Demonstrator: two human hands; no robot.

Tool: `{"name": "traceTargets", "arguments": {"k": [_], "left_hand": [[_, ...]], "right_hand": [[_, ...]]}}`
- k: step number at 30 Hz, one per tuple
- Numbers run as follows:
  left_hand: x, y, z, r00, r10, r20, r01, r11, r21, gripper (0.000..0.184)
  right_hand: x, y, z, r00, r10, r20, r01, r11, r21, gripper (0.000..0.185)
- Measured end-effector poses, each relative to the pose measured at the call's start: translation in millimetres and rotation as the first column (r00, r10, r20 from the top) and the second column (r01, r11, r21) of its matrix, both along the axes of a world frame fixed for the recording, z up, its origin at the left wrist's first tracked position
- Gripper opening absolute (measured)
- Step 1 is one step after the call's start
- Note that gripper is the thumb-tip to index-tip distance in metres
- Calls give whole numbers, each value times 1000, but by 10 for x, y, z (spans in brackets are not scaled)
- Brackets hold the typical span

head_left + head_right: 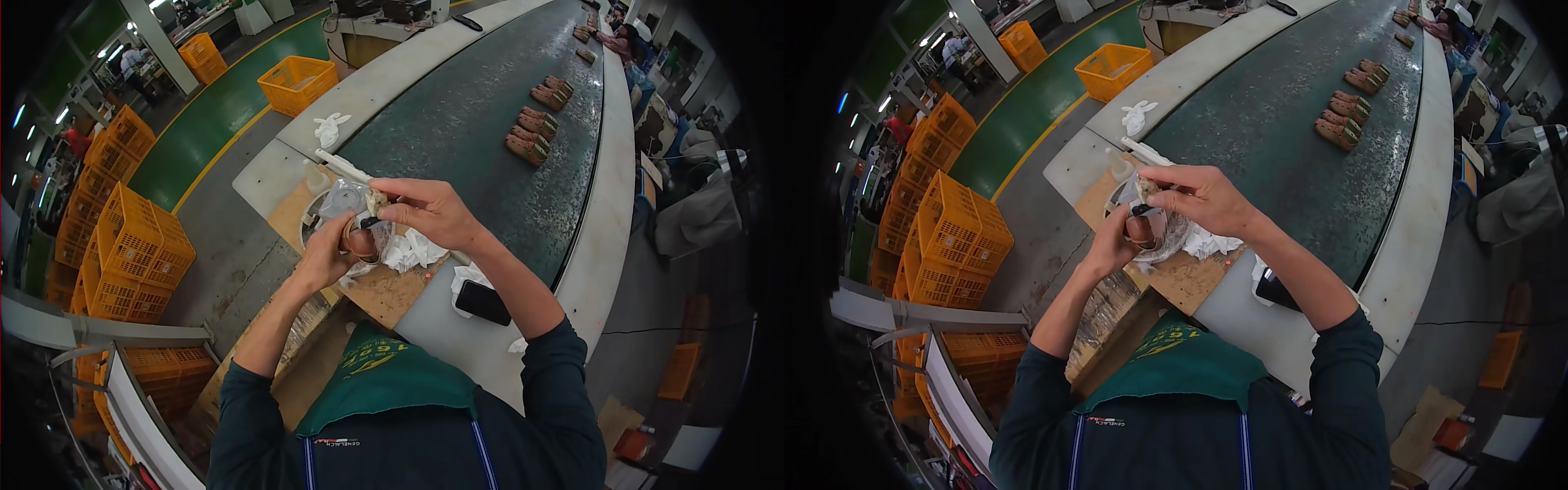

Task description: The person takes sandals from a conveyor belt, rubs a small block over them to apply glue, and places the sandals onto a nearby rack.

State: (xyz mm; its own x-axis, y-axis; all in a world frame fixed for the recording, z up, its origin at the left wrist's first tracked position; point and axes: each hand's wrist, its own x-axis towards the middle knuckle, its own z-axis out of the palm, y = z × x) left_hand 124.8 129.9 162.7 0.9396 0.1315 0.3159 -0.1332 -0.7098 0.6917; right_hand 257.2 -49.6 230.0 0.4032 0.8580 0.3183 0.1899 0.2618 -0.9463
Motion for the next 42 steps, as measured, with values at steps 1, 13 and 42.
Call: {"name": "traceTargets", "arguments": {"k": [1, 13, 42], "left_hand": [[-25, -53, 146, 986, -13, -168, 4, 998, -55, 65], [-382, -98, 315, 856, -467, -223, 108, 581, -806, 74], [-164, -118, 410, 986, -136, 101, 129, 220, -967, 50]], "right_hand": [[22, -3, 24, 1000, 2, 2, -2, 1000, 0, 38], [23, 22, -170, 992, -115, 54, 113, 993, 37, 36], [-36, -238, -467, 918, -347, -194, 357, 934, 18, 39]]}}
